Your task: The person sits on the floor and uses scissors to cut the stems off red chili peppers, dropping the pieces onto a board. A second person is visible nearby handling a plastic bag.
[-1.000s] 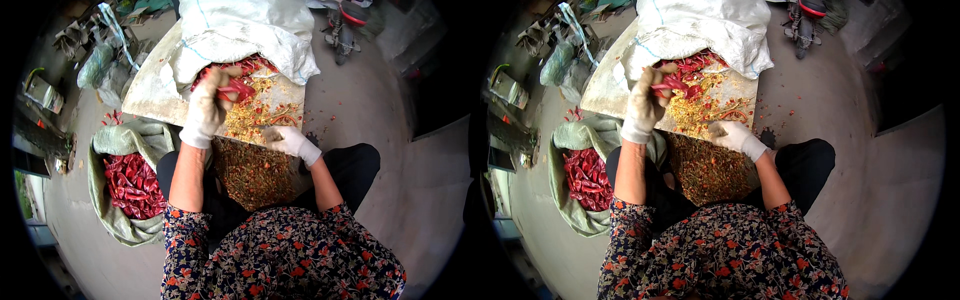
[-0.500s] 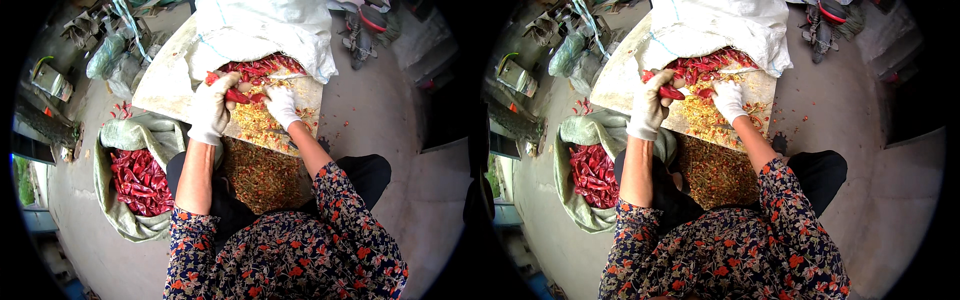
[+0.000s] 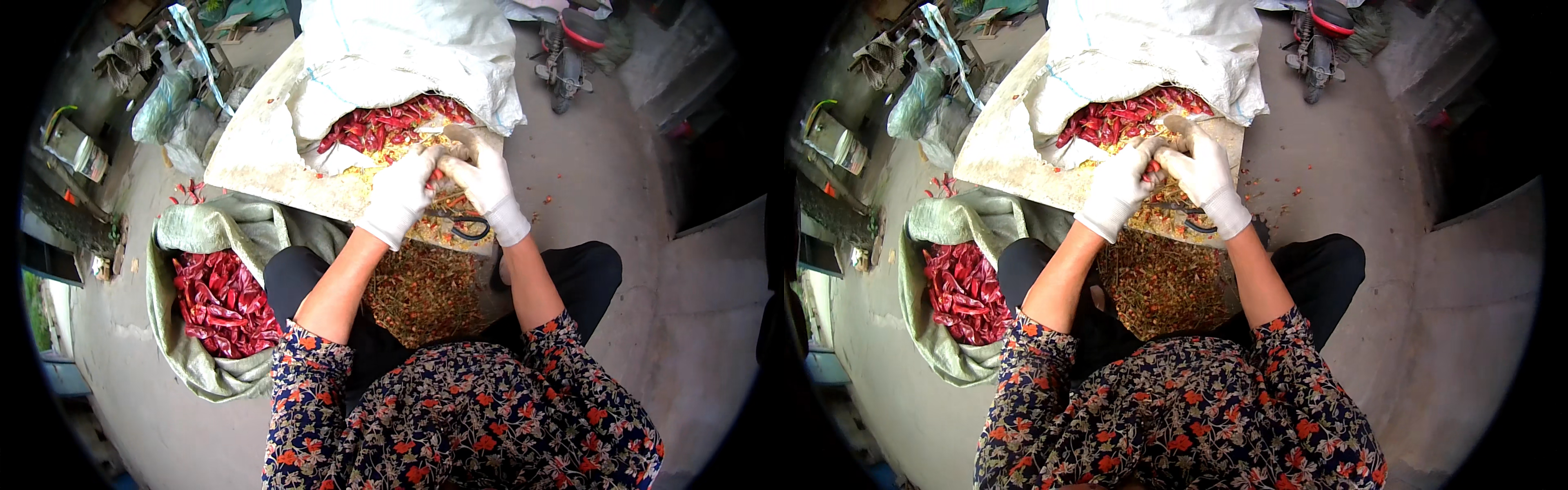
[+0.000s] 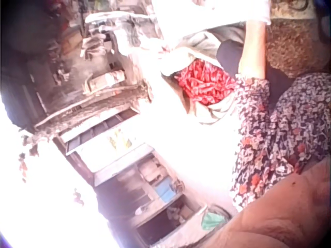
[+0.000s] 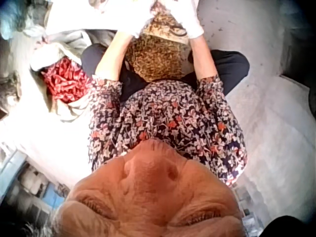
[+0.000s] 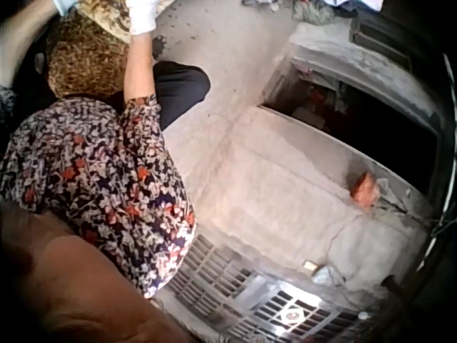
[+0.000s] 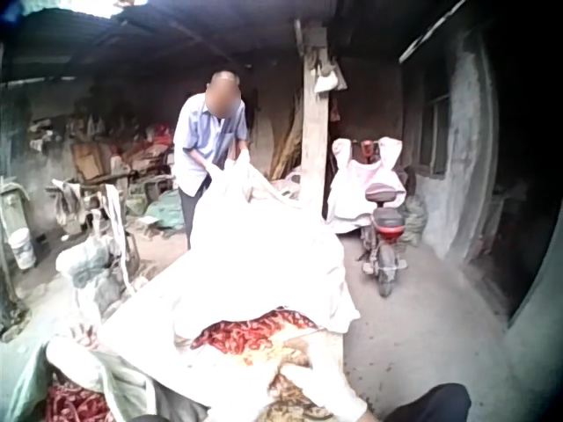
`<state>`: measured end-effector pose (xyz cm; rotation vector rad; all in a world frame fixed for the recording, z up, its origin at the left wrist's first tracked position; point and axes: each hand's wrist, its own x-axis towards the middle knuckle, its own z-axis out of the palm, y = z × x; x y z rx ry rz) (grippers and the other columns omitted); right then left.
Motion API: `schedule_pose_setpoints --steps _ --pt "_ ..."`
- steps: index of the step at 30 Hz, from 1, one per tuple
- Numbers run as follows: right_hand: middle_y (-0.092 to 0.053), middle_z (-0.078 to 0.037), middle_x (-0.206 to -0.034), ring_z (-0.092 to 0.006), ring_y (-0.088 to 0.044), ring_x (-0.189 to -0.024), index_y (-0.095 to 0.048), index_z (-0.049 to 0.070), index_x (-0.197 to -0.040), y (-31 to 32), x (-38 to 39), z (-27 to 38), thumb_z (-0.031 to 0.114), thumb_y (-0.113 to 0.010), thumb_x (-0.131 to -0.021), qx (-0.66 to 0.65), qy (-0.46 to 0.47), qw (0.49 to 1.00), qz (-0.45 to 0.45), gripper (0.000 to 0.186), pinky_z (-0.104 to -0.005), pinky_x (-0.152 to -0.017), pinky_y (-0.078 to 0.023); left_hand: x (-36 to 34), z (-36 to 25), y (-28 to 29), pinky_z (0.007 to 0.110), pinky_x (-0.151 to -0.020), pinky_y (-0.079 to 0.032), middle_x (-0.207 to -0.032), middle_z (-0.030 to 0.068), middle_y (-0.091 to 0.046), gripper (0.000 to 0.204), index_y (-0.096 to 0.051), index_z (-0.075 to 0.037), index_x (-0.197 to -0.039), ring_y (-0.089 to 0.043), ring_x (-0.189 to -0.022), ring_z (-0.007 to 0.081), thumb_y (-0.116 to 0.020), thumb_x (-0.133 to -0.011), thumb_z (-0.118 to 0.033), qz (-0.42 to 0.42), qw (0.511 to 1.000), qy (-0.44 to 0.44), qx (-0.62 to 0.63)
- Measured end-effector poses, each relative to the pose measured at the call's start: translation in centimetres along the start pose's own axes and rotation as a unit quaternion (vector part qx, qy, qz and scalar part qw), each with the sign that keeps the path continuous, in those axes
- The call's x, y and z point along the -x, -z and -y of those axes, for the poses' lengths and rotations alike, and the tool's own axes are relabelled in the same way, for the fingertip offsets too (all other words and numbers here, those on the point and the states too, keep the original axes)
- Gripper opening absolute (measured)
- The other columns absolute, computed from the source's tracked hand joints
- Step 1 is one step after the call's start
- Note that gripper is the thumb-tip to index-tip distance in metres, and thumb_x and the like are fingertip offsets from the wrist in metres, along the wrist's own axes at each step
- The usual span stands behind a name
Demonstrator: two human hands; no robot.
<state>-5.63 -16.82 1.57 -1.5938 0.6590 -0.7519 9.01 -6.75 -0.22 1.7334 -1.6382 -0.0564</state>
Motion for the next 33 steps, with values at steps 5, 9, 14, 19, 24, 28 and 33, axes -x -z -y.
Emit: schedule_pose_setpoints --steps 5,9,14,19,24,28,33 --pt "-0.067 -0.011 -0.106 -0.0152 -0.064 -0.093 -0.063 -0.003 -0.132 -1.1 2.4 1.8 0.012 -0.073 -0.098 -0.007 0.125 0.989 -0.081 0.039 -0.0284 -0.079 -0.054 0.0 1.3 0.1 0.039 -0.078 -0.055 -0.097 0.0179 -0.071 0.038 -0.071 -0.004 -0.122 -0.069 -0.091 0.0281 -0.073 -0.091 -0.025 -0.013 0.977 0.088 0.195" --pt "-0.073 -0.018 -0.097 -0.0297 -0.071 -0.088 -0.077 -0.001 -0.107 -1.0 3.3 1.4 0.018 -0.075 -0.095 0.235 0.172 0.954 -0.077 0.022 -0.0381 -0.081 -0.056 0.0 -0.5 1.4 0.03 -0.072 -0.051 -0.085 0.0079 -0.067 0.03 -0.072 0.002 -0.113 -0.057 -0.076 0.0106 -0.076 -0.089 -0.015 0.111 0.953 0.176 0.22" --pt "-0.072 -0.01 -0.091 -0.0227 -0.068 -0.086 -0.074 -0.002 -0.104 -1.4 4.2 1.6 0.023 -0.069 -0.101 0.066 0.112 0.986 -0.105 0.025 -0.0351 -0.083 -0.055 0.8 -2.0 2.5 0.031 -0.071 -0.051 -0.082 0.0079 -0.066 0.026 -0.076 0.001 -0.104 -0.059 -0.075 0.0123 -0.079 -0.092 -0.022 0.108 0.95 0.081 0.283" --pt "-0.06 -0.003 -0.084 -0.0134 -0.062 -0.079 -0.064 0.003 -0.099 -0.1 3.5 -0.6 0.029 -0.062 -0.105 -0.438 -0.117 0.888 -0.079 0.027 -0.0249 -0.073 -0.052 0.6 -2.1 2.2 0.032 -0.076 -0.053 -0.089 0.005 -0.071 0.027 -0.077 -0.002 -0.106 -0.065 -0.083 0.0144 -0.082 -0.091 -0.024 0.049 0.953 -0.027 0.299" --pt "-0.072 -0.012 -0.105 -0.0234 -0.072 -0.095 -0.068 0.003 -0.123 1.8 4.6 -4.2 0.033 -0.068 -0.1 0.131 -0.019 0.97 0.204 0.038 -0.0375 -0.087 -0.06 0.5 -0.7 3.5 0.027 -0.064 -0.051 -0.087 0.0047 -0.069 0.037 -0.072 0.0 -0.115 -0.064 -0.074 0.0112 -0.079 -0.095 -0.03 -0.039 0.926 0.169 0.335" --pt "-0.076 -0.016 -0.119 -0.0293 -0.075 -0.105 -0.072 0.004 -0.125 2.4 3.2 -8.3 0.027 -0.072 -0.094 0.364 -0.032 0.927 0.083 0.039 -0.0413 -0.095 -0.058 -0.8 -0.6 8.2 0.024 -0.058 -0.048 -0.084 0.0055 -0.07 0.039 -0.069 -0.002 -0.112 -0.061 -0.063 0.0095 -0.078 -0.095 -0.035 -0.126 0.818 0.277 0.488" --pt "-0.069 -0.016 -0.135 -0.0311 -0.07 -0.119 -0.067 0.011 -0.134 -1.5 -4.9 -8.0 0.037 -0.071 -0.095 0.422 -0.034 0.906 -0.031 0.047 -0.0408 -0.104 -0.054 -0.7 3.7 10.0 0.019 -0.043 -0.037 -0.084 0.0022 -0.069 0.03 -0.071 -0.007 -0.1 -0.058 -0.06 0.0056 -0.075 -0.1 -0.037 -0.258 0.726 0.288 0.569"
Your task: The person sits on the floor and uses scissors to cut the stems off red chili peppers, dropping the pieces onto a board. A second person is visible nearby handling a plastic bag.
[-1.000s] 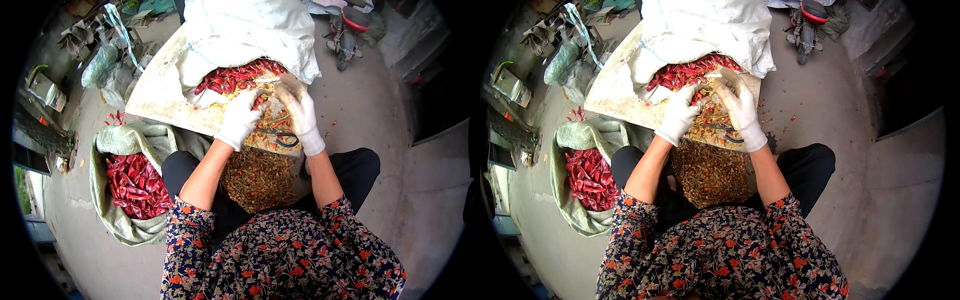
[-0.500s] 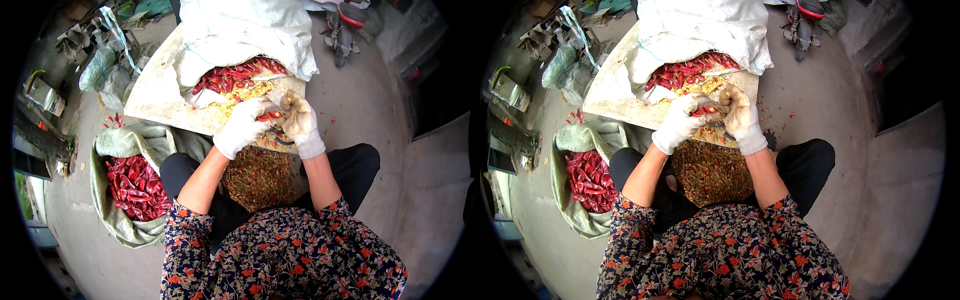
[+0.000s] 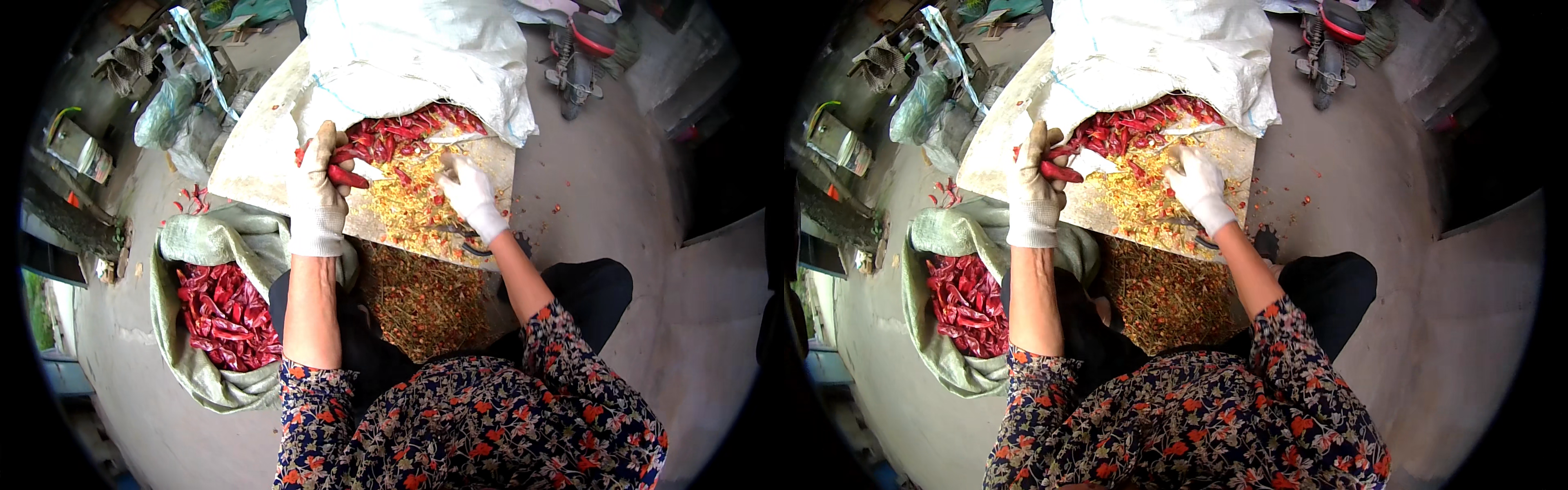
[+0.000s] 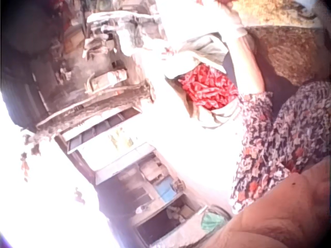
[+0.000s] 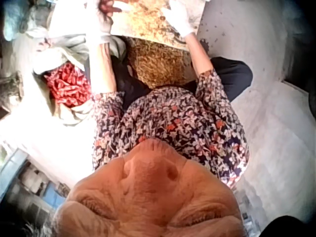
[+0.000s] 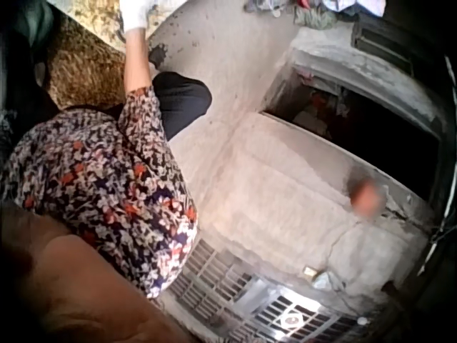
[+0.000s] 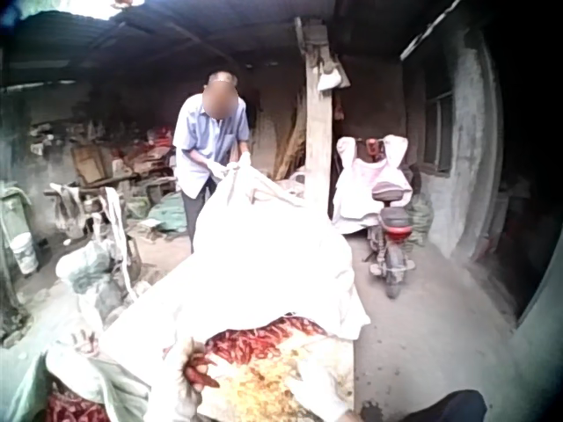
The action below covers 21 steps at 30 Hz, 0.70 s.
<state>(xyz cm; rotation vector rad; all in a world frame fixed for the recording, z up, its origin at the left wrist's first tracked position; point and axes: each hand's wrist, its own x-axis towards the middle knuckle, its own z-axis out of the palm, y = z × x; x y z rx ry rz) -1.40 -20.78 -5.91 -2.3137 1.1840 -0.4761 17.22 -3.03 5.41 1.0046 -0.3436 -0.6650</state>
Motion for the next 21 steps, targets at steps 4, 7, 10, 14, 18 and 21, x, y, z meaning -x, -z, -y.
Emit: schedule_pose_setpoints --steps 4,7,10,14,18,21 --pt "-0.034 -0.022 -0.167 -0.0374 -0.039 -0.151 -0.034 0.018 -0.164 -2.6 -7.8 1.3 0.066 -0.075 -0.085 0.17 0.013 0.985 0.0 0.101 -0.0523 -0.121 -0.036 -0.1 0.0 0.0 0.019 -0.042 -0.037 -0.084 0.0008 -0.068 0.029 -0.07 -0.008 -0.099 -0.059 -0.061 0.0053 -0.074 -0.1 -0.037 0.004 1.0 0.019 -0.011" --pt "-0.031 -0.023 -0.169 -0.0395 -0.04 -0.15 -0.033 0.017 -0.166 -3.3 -13.5 3.1 0.085 -0.071 -0.073 0.191 -0.03 0.98 0.055 0.121 -0.0544 -0.118 -0.036 0.1 -0.2 -0.3 0.019 -0.043 -0.038 -0.085 0.0009 -0.068 0.028 -0.069 -0.009 -0.1 -0.059 -0.06 0.0057 -0.074 -0.1 -0.036 0.003 1.0 0.011 -0.007" --pt "-0.021 -0.024 -0.172 -0.0434 -0.042 -0.149 -0.022 0.017 -0.169 -4.1 -17.0 6.4 0.084 -0.073 -0.072 0.114 -0.006 0.989 0.096 0.129 -0.0548 -0.116 -0.042 0.0 -0.1 0.3 0.019 -0.036 -0.041 -0.092 0.0083 -0.072 0.027 -0.065 -0.004 -0.107 -0.064 -0.059 0.0081 -0.073 -0.101 -0.029 -0.007 0.999 0.025 0.032" --pt "-0.016 -0.024 -0.173 -0.0458 -0.047 -0.145 -0.022 0.018 -0.169 -6.1 -20.2 8.1 0.087 -0.073 -0.067 0.151 0.041 0.984 0.087 0.134 -0.0525 -0.116 -0.044 0.1 0.2 -0.5 0.018 -0.037 -0.039 -0.091 0.0082 -0.072 0.028 -0.066 -0.003 -0.112 -0.064 -0.058 0.0082 -0.072 -0.102 -0.029 -0.005 1.0 0.023 0.016" --pt "-0.038 -0.022 -0.163 -0.0419 -0.059 -0.132 -0.035 0.016 -0.164 -6.3 -18.6 8.5 0.059 -0.08 -0.071 0.181 0.121 0.964 0.151 0.112 -0.049 -0.109 -0.051 -0.1 -0.2 0.0 0.019 -0.043 -0.038 -0.084 0.001 -0.07 0.026 -0.071 -0.008 -0.105 -0.062 -0.06 0.0066 -0.074 -0.1 -0.033 -0.002 1.0 0.019 -0.008" --pt "-0.063 -0.017 -0.141 -0.0351 -0.066 -0.124 -0.043 0.016 -0.159 -4.8 -16.3 7.0 0.043 -0.079 -0.073 0.194 0.112 0.955 0.195 0.098 -0.0465 -0.104 -0.053 0.0 -0.3 -0.3 0.019 -0.043 -0.038 -0.081 0.001 -0.069 0.028 -0.07 -0.008 -0.101 -0.06 -0.058 0.0063 -0.074 -0.1 -0.036 -0.004 0.999 0.014 -0.029"
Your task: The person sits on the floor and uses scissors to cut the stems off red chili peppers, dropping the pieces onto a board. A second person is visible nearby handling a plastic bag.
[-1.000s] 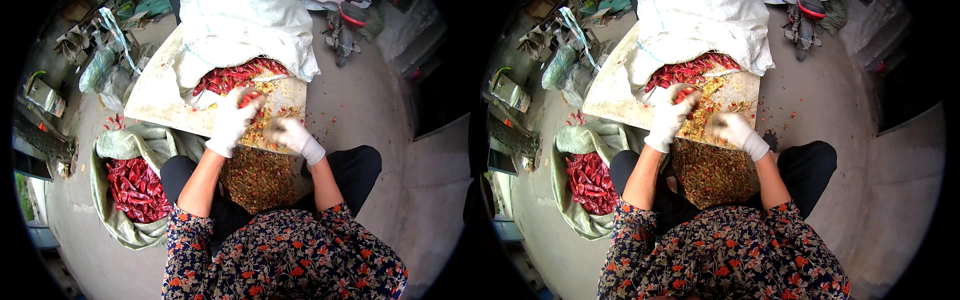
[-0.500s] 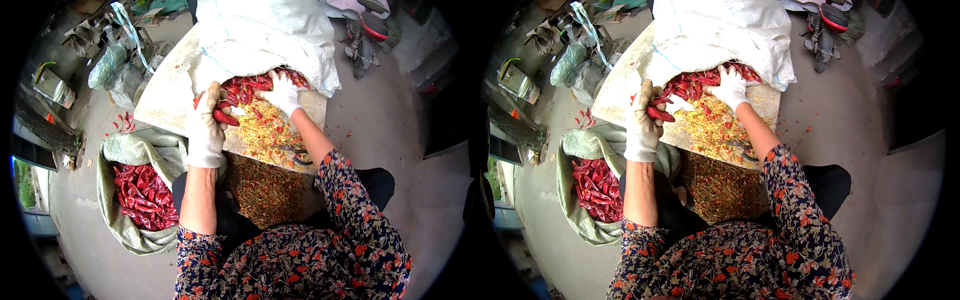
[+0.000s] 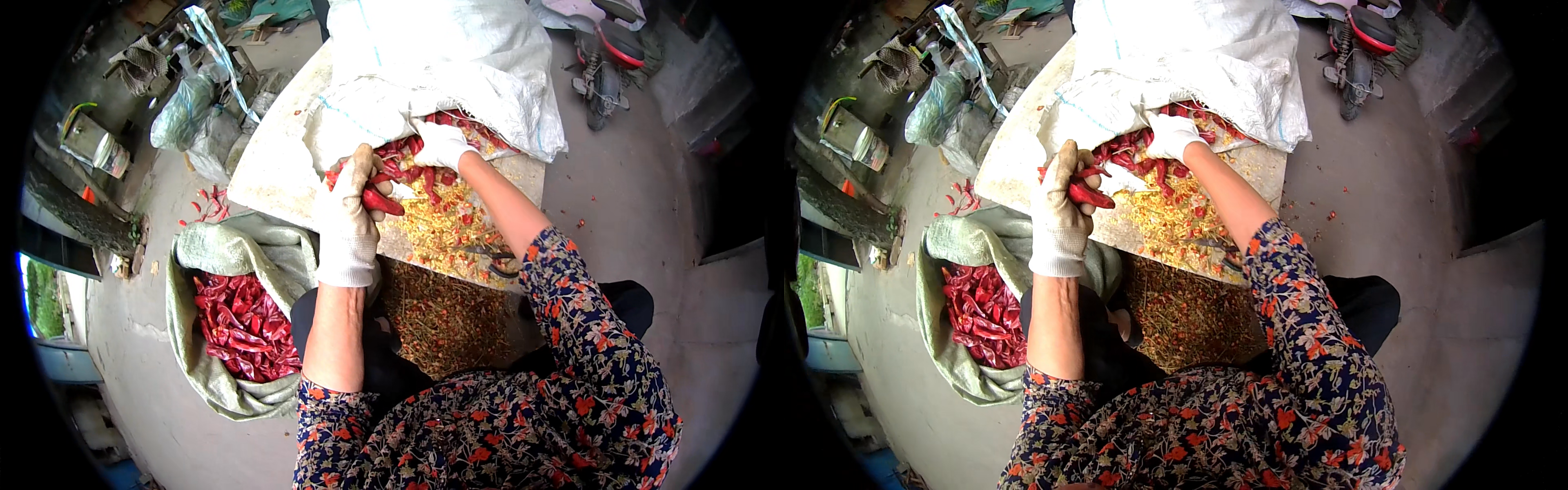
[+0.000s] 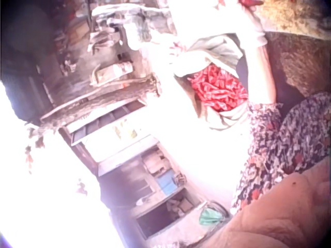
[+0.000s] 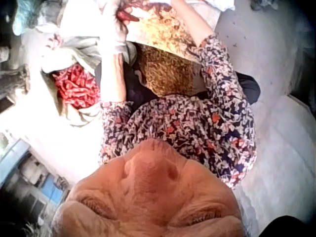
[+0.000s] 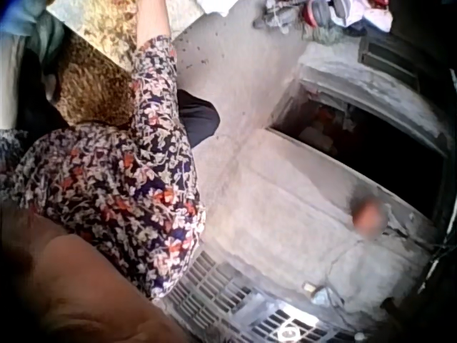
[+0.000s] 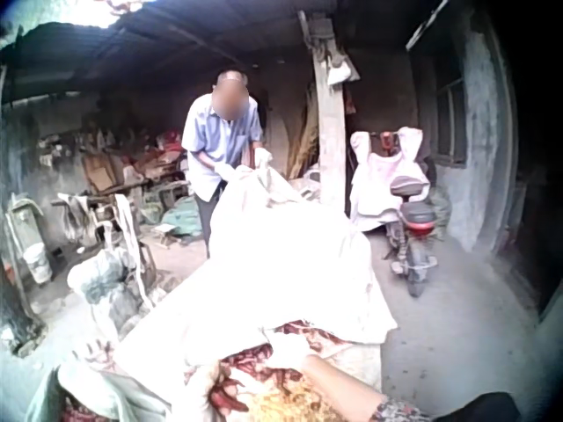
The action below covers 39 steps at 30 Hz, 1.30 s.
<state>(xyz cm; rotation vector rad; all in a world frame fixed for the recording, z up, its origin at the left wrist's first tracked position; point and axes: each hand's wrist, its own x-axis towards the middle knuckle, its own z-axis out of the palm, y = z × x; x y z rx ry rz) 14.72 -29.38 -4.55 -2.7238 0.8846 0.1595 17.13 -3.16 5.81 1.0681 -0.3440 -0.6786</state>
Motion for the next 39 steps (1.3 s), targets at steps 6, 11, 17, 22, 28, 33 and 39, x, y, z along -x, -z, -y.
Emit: schedule_pose_setpoints --steps 6,11,17,22,28,33,39 --pt "-0.07 -0.012 -0.131 -0.0339 -0.066 -0.121 -0.059 0.015 -0.143 -1.2 7.8 -1.6 0.038 -0.075 -0.079 0.032 0.012 0.998 -0.045 0.07 -0.046 -0.103 -0.052 0.3 1.0 -0.3 0.019 -0.043 -0.038 -0.076 0.0015 -0.067 0.028 -0.07 -0.008 -0.098 -0.058 -0.056 0.006 -0.074 -0.1 -0.036 0.024 1.0 0.004 -0.019" --pt "-0.06 -0.002 -0.149 -0.0268 -0.055 -0.136 -0.061 0.017 -0.147 -4.2 13.6 -3.9 0.053 -0.069 -0.093 0.04 0.016 0.997 -0.068 0.065 -0.0453 -0.115 -0.042 0.6 2.1 -1.1 0.018 -0.039 -0.038 -0.081 0.0021 -0.069 0.031 -0.07 -0.004 -0.101 -0.061 -0.059 0.0054 -0.074 -0.101 -0.035 0.045 0.998 0.026 -0.045" --pt "-0.056 -0.001 -0.157 -0.0279 -0.049 -0.144 -0.066 0.015 -0.143 -4.7 17.3 -6.0 0.06 -0.064 -0.094 -0.037 -0.022 0.985 -0.166 0.066 -0.0463 -0.119 -0.035 1.6 2.9 -2.3 0.021 -0.047 -0.041 -0.083 0.0013 -0.07 0.027 -0.071 -0.005 -0.103 -0.062 -0.062 0.0062 -0.074 -0.098 -0.032 0.07 0.99 0.042 -0.115" --pt "-0.07 -0.014 -0.133 -0.0329 -0.06 -0.129 -0.072 0.008 -0.124 -2.4 19.4 -5.3 0.052 -0.067 -0.093 -0.082 0.034 0.964 -0.249 0.054 -0.048 -0.111 -0.042 1.3 5.4 -2.3 0.028 -0.083 -0.055 -0.098 0.0088 -0.072 0.024 -0.071 -0.002 -0.106 -0.066 -0.082 0.0171 -0.077 -0.085 -0.012 0.096 0.866 -0.244 -0.425" --pt "-0.07 -0.02 -0.111 -0.0384 -0.066 -0.108 -0.069 0.002 -0.105 2.1 22.8 -3.2 0.041 -0.069 -0.092 -0.117 0.109 0.978 -0.136 0.041 -0.0462 -0.097 -0.052 2.3 7.1 -3.3 0.042 -0.097 -0.057 -0.155 0.0133 -0.052 0.076 -0.052 -0.016 -0.152 -0.066 -0.121 0.0351 -0.077 -0.08 -0.005 0.299 0.662 -0.363 -0.584" --pt "-0.065 -0.021 -0.133 -0.0353 -0.064 -0.124 -0.062 0.003 -0.135 0.9 23.1 -3.0 0.036 -0.072 -0.098 -0.506 0.1 0.827 -0.225 0.05 -0.0446 -0.107 -0.051 2.3 8.1 -4.0 0.045 -0.099 -0.054 -0.137 0.0203 -0.061 0.06 -0.06 -0.007 -0.141 -0.066 -0.116 0.0386 -0.078 -0.084 -0.017 0.183 0.754 -0.298 -0.556" --pt "-0.065 -0.025 -0.137 -0.0368 -0.063 -0.129 -0.063 0.004 -0.139 -0.4 22.0 -2.0 0.04 -0.076 -0.095 -0.32 0.099 0.882 -0.331 0.058 -0.0442 -0.108 -0.051 1.6 8.6 -3.5 0.044 -0.096 -0.053 -0.118 0.0256 -0.068 0.058 -0.064 0.001 -0.133 -0.068 -0.108 0.0393 -0.077 -0.087 -0.032 0.2 0.797 -0.212 -0.529"
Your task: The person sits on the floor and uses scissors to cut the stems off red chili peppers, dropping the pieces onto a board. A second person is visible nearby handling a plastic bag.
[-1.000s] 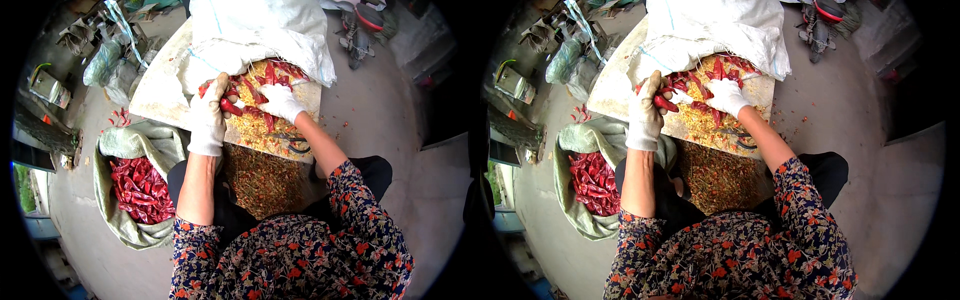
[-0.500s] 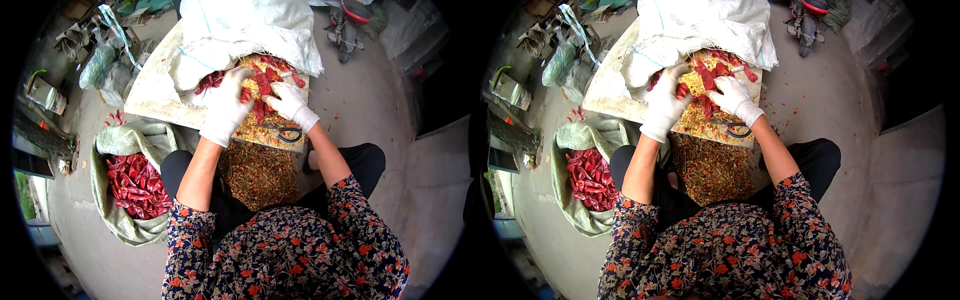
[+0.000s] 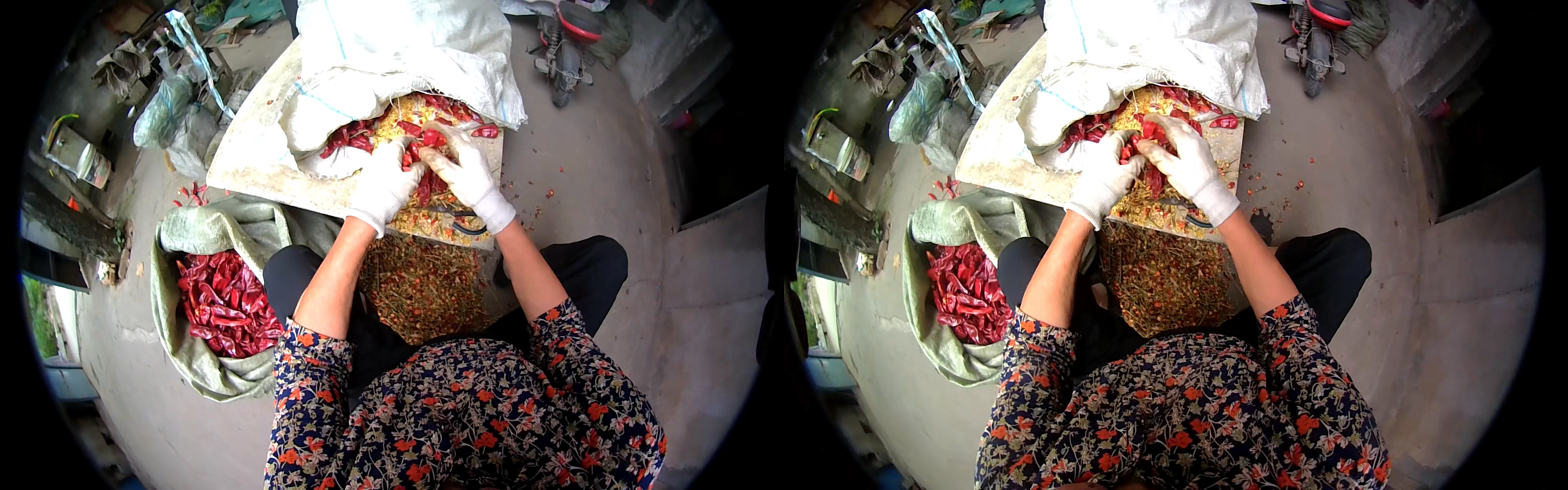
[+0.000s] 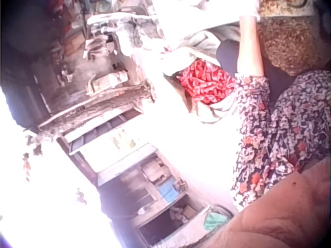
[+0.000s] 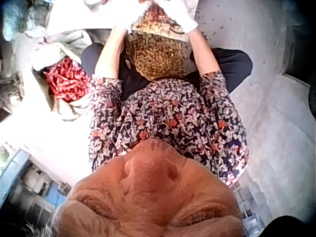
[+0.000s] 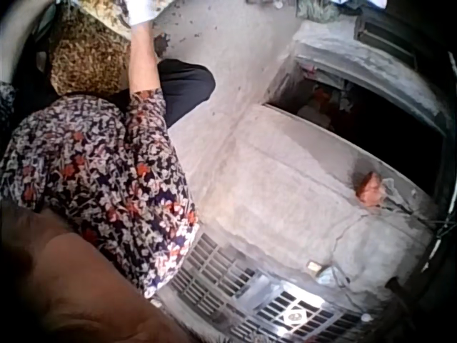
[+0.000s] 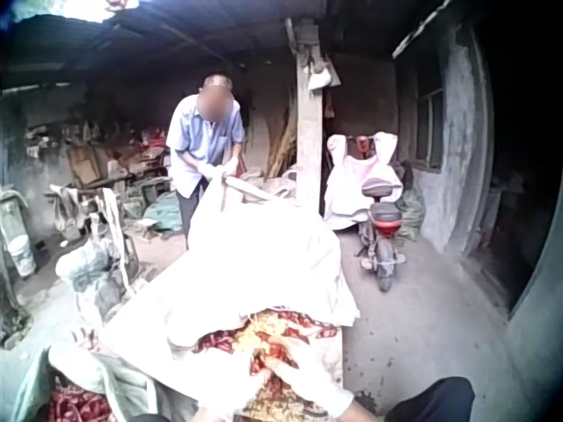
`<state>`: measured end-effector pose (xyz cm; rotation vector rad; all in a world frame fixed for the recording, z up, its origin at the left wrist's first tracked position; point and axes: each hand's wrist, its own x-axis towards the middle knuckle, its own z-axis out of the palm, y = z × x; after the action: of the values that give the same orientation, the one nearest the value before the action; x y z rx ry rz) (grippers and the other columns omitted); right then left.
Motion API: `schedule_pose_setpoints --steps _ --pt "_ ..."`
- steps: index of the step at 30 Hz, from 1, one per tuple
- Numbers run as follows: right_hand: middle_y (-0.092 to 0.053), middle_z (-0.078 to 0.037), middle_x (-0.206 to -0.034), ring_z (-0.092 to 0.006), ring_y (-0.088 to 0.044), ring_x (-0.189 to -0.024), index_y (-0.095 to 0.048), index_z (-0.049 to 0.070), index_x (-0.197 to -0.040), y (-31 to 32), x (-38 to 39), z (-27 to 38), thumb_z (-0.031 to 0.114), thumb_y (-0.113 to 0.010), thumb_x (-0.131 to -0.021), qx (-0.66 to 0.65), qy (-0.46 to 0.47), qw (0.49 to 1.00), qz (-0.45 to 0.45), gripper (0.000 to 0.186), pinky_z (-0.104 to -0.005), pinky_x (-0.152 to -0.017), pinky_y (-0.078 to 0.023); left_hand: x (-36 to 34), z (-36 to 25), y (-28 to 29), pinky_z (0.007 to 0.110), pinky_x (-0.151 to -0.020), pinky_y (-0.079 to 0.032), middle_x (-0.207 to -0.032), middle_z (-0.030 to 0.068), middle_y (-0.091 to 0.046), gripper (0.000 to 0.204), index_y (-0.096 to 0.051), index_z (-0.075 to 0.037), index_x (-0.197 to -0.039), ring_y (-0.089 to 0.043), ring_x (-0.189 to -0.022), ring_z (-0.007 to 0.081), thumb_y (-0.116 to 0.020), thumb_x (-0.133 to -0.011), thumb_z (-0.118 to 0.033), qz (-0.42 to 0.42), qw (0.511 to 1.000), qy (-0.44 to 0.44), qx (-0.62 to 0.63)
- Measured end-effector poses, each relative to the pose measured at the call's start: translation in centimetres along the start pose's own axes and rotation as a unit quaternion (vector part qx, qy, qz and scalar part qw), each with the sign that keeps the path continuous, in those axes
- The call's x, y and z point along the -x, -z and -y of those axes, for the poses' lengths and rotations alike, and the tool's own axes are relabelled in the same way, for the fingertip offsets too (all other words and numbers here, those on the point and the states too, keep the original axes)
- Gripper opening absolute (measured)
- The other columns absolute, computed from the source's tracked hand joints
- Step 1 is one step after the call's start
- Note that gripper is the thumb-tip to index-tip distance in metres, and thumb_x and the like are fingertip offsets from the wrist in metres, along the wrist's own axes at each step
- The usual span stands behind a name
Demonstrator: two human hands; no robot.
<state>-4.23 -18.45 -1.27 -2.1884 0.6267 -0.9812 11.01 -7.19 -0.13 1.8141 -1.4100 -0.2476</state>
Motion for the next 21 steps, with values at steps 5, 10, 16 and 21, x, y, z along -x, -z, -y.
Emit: schedule_pose_setpoints --steps 5,10,16,21 --pt "-0.073 -0.024 -0.115 -0.0372 -0.071 -0.109 -0.072 0.001 -0.118 0.1 -0.2 1.3 0.039 -0.074 -0.095 0.096 -0.005 0.995 -0.025 0.045 -0.0442 -0.096 -0.055 0.0 -1.5 0.9 0.04 -0.084 -0.055 -0.099 0.0218 -0.072 0.065 -0.065 0.005 -0.126 -0.07 -0.093 0.0306 -0.08 -0.089 -0.047 0.134 0.981 0.141 0.008" --pt "-0.073 -0.02 -0.099 -0.0285 -0.072 -0.091 -0.07 -0.005 -0.109 -0.8 0.5 1.5 0.028 -0.068 -0.101 -0.051 -0.124 0.99 -0.047 0.034 -0.0428 -0.083 -0.057 -0.2 1.2 -0.4 0.035 -0.08 -0.055 -0.094 0.0143 -0.073 0.046 -0.069 0.001 -0.12 -0.069 -0.09 0.0209 -0.081 -0.091 -0.033 0.147 0.971 0.114 0.15" --pt "-0.065 -0.002 -0.094 -0.0158 -0.063 -0.086 -0.068 0.008 -0.108 0.1 0.5 -6.2 0.016 -0.065 -0.104 -0.68 -0.401 0.608 -0.084 0.01 -0.0344 -0.075 -0.056 1.3 -4.1 1.3 0.034 -0.089 -0.054 -0.109 0.0105 -0.072 0.036 -0.074 -0.006 -0.117 -0.066 -0.102 0.0165 -0.086 -0.087 -0.021 0.195 0.943 -0.168 0.212" --pt "-0.067 -0.008 -0.119 -0.0147 -0.068 -0.087 -0.059 0.003 -0.128 0.2 2.2 -2.4 0.012 -0.061 -0.106 -0.592 -0.259 0.742 -0.179 0.023 -0.0313 -0.072 -0.064 0.9 -4.5 3.6 0.029 -0.075 -0.055 -0.092 0.0034 -0.072 0.037 -0.069 -0.006 -0.107 -0.067 -0.085 0.0118 -0.092 -0.079 -0.017 0.082 0.973 -0.007 0.215"
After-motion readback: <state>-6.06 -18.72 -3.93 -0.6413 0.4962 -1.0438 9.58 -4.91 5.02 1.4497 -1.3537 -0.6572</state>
